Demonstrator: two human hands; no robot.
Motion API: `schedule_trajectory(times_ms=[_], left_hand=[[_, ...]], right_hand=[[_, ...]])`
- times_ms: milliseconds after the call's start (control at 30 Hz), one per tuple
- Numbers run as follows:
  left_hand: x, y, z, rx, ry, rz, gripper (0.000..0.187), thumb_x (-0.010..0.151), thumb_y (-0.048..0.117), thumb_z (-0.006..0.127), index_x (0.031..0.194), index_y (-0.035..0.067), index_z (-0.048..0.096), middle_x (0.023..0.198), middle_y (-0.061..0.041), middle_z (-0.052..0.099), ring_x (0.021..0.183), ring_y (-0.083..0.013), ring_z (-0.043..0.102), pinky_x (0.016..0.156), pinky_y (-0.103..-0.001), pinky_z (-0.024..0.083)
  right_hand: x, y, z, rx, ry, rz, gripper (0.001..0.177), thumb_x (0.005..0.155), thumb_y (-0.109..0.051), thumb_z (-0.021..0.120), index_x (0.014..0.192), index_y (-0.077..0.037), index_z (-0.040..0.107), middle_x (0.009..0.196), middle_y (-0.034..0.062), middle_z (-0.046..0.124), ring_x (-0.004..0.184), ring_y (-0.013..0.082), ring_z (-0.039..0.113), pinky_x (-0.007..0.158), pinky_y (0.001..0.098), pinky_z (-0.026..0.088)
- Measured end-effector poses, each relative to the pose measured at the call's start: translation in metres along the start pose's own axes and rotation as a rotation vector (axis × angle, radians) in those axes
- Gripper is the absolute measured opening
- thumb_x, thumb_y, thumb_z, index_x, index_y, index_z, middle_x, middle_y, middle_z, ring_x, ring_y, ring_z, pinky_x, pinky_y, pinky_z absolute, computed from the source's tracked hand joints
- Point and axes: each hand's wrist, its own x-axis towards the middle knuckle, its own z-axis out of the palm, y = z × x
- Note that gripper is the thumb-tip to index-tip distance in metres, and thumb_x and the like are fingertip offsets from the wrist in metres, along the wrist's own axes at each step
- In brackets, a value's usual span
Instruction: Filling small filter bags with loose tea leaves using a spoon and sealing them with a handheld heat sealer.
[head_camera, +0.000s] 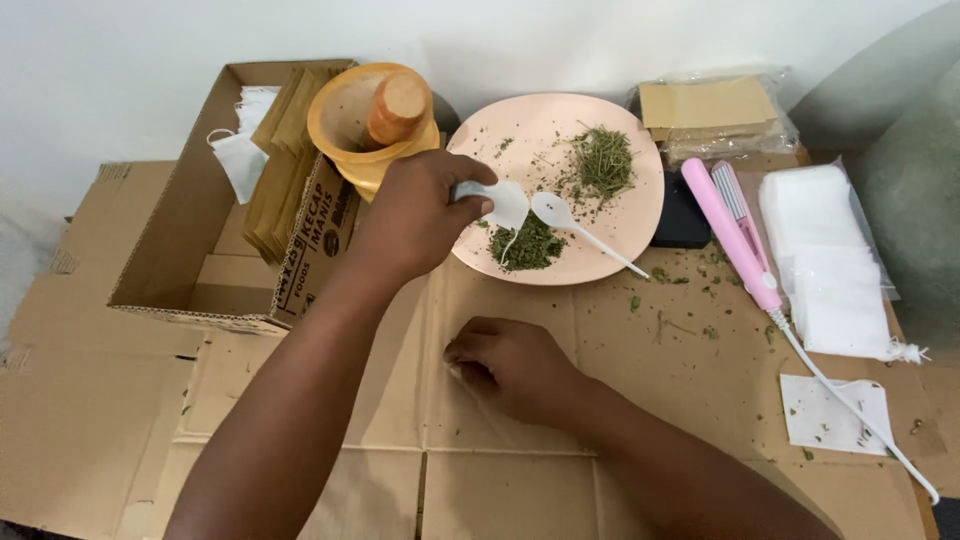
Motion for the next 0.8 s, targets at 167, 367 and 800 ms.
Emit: schedule_trajectory(times_ms=[167,367,800], left_hand=[[0.008,0.008,-0.002,0.061,-0.077,0.015,0.021,0.087,0.006,0.071,0.107,0.006,0.077,0.093,-0.018,0.071,0.097,-0.0401,0.070,0.085,-0.045,0.055],[0.011,0.007,0.001,0.170,-0.113,0.014,0.013,0.086,0.007,0.072,0.098,0.006,0.076,0.087,-0.017,0.071,0.092,-0.0382,0.071,0.081,-0.044,0.056],[0.016,0.001,0.004,0.191,-0.140,0.009,0.012,0.087,0.007,0.072,0.098,0.006,0.077,0.087,-0.019,0.070,0.093,-0.0398,0.070,0.084,-0.045,0.055]], right_hand=[[0.001,-0.003,-0.006,0.028,-0.040,0.017,0.013,0.095,-0.009,0.060,0.101,-0.004,0.070,0.099,0.0164,0.070,0.090,0.0352,0.071,0.072,0.0435,0.059],[0.002,-0.005,-0.009,0.031,-0.056,0.032,0.012,0.094,-0.010,0.062,0.101,-0.004,0.070,0.101,0.0162,0.071,0.092,0.0354,0.072,0.073,0.0444,0.059],[0.002,-0.009,-0.013,0.023,-0.066,0.013,0.011,0.095,-0.008,0.061,0.099,-0.003,0.070,0.098,0.0166,0.071,0.089,0.0354,0.072,0.070,0.0438,0.059]])
